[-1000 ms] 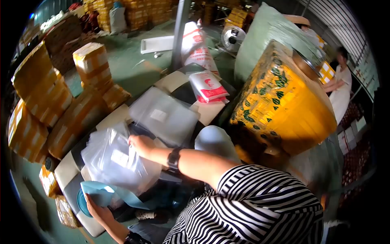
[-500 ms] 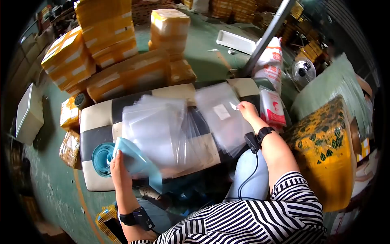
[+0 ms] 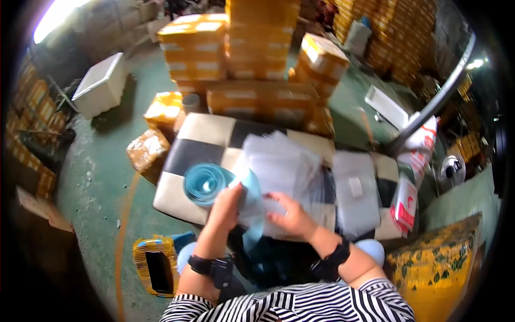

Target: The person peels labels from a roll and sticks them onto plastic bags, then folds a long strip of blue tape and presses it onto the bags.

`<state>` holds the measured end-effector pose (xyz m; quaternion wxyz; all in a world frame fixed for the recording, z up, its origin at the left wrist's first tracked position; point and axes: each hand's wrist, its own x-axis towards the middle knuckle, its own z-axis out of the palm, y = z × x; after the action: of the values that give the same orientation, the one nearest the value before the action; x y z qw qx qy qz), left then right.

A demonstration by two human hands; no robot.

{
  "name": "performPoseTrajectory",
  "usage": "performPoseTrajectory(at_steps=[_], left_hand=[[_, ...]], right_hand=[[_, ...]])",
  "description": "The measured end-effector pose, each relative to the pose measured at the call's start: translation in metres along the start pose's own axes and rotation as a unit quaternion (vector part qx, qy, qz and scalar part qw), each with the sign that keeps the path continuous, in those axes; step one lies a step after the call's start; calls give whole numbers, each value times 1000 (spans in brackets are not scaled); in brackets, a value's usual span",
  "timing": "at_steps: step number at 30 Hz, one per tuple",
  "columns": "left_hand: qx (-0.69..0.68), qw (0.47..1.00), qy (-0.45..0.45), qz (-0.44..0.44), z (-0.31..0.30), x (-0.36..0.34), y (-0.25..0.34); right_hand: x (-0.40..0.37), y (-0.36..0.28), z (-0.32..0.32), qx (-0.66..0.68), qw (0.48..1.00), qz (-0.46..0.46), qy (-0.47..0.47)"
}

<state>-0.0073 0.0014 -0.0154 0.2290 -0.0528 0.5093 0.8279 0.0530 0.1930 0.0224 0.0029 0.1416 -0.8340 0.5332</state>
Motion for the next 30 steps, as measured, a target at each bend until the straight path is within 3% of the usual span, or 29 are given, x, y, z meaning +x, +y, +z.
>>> performPoseTrajectory(at_steps=[2,4,5,7,9,10,11,13,15,19,20,21,23,25,30], left_hand=[[-28,1000,6,-3,5,-6,7],[-20,999,36,36,4,-5,4],[-116,993,21,0,4,-3,6],[-82,994,-2,72,10,-10,7],[118,979,-20,164,9,-12,4],[289,924,-62,241,16,-21,25],[317,918,-73,226,21,-25,27],[357,913,-115,162,14,-18,12],[314,925,-137,163,16,-22,18],[119,977,-156,85,25,-44,36],[76,983,-139,94,26,-43,31],[96,982,-127,103,19,-34,22],[130,972,-78,180,17,-18,6],[249,948,-56,191,17,-23,14],[294,914,-10,280,13,-8,-8]], right_hand=[[6,-11,25,3,1000,18,-24],[9,-3,38,-19,999,-30,6],[10,-4,39,-31,999,-34,8],[9,-8,41,4,999,-14,47],[10,-7,39,-3,996,-13,87],[11,-4,38,74,991,40,104],[11,-4,37,151,977,93,121],[15,-17,30,102,986,90,93],[17,-38,26,57,995,67,56],[11,-45,27,155,984,62,66],[12,-51,23,85,995,31,50],[11,-54,24,36,995,-24,94],[15,-59,22,-97,988,-78,93],[18,-56,22,-98,985,-81,118],[16,-54,16,-168,974,-91,119]])
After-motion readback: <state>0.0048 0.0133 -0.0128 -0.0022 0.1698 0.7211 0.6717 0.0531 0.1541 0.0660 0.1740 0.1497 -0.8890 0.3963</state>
